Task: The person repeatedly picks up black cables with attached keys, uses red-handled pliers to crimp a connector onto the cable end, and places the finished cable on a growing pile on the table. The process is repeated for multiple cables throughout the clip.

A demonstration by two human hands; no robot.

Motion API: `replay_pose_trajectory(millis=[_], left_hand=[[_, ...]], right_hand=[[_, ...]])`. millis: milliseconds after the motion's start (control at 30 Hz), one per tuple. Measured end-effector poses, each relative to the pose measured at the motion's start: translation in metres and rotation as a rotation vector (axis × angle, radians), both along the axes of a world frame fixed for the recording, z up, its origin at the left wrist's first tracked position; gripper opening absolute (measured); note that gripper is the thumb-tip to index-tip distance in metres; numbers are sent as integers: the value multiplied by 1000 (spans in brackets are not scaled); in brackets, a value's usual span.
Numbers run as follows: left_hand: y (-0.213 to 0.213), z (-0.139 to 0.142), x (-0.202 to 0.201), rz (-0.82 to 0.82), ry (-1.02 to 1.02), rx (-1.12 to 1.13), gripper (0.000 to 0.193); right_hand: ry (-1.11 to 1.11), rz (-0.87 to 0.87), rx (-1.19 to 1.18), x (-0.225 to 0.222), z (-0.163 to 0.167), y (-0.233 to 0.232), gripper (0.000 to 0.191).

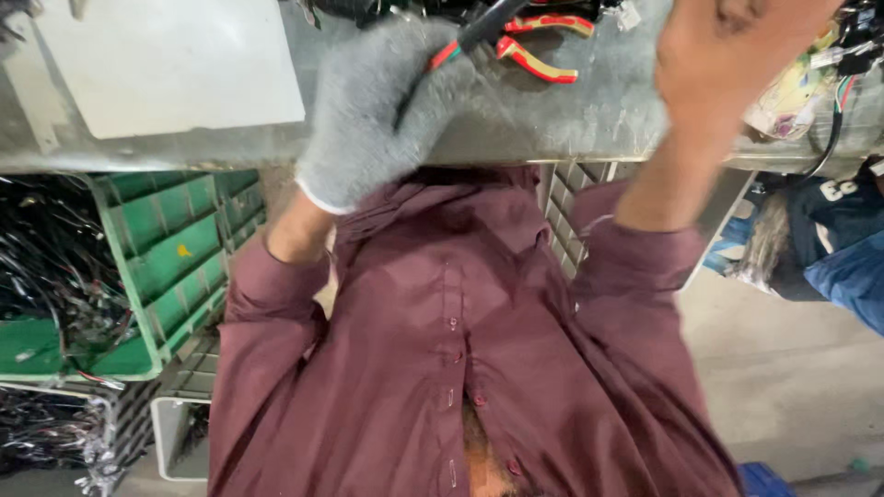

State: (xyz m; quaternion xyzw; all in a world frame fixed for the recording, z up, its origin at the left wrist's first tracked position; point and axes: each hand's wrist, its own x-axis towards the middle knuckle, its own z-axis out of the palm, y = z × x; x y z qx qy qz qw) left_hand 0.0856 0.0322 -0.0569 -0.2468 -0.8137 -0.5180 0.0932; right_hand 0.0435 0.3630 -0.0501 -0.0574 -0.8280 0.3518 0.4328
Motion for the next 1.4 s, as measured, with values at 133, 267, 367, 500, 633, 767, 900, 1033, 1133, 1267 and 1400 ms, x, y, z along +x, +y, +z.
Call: replay_pose_trajectory(millis=[133, 267, 367, 500, 633, 767, 900, 1033, 1133, 1267, 1400], left_hand=[[43, -14, 51, -25, -430, 180, 33], [53, -38, 77, -263, -653, 264, 35], [43, -60, 84, -245, -815, 746, 39], [46, -77, 87, -125, -1051, 862, 32], [44, -70, 87, -333, -1113, 680, 29], [29, -56, 78, -77, -1035, 875, 28], [21, -48, 67, 57, -816, 817, 32], [10, -37, 65, -199, -738, 1052, 49], [1, -33, 64, -150, -786, 681, 34], [7, -38, 71, -252, -766, 981, 32], [13, -44, 71, -271, -624, 906, 25]], right_hand=[[-401, 574, -240, 65, -37, -65, 32], [-563, 1000, -1219, 117, -46, -92, 38], [-323, 1001, -1615, 125, -14, -112, 36], [-707, 1258, -399, 142, 35, -157, 16], [-478, 1387, -426, 152, 38, -136, 21], [-513, 876, 163, 155, 16, -121, 22], [-590, 890, 134, 139, -13, -156, 14], [-405, 975, -126, 136, -31, -156, 14], [-490, 944, -241, 142, -42, -143, 12], [-668, 850, -338, 143, -47, -149, 5], [-477, 929, -48, 121, -31, -154, 15]])
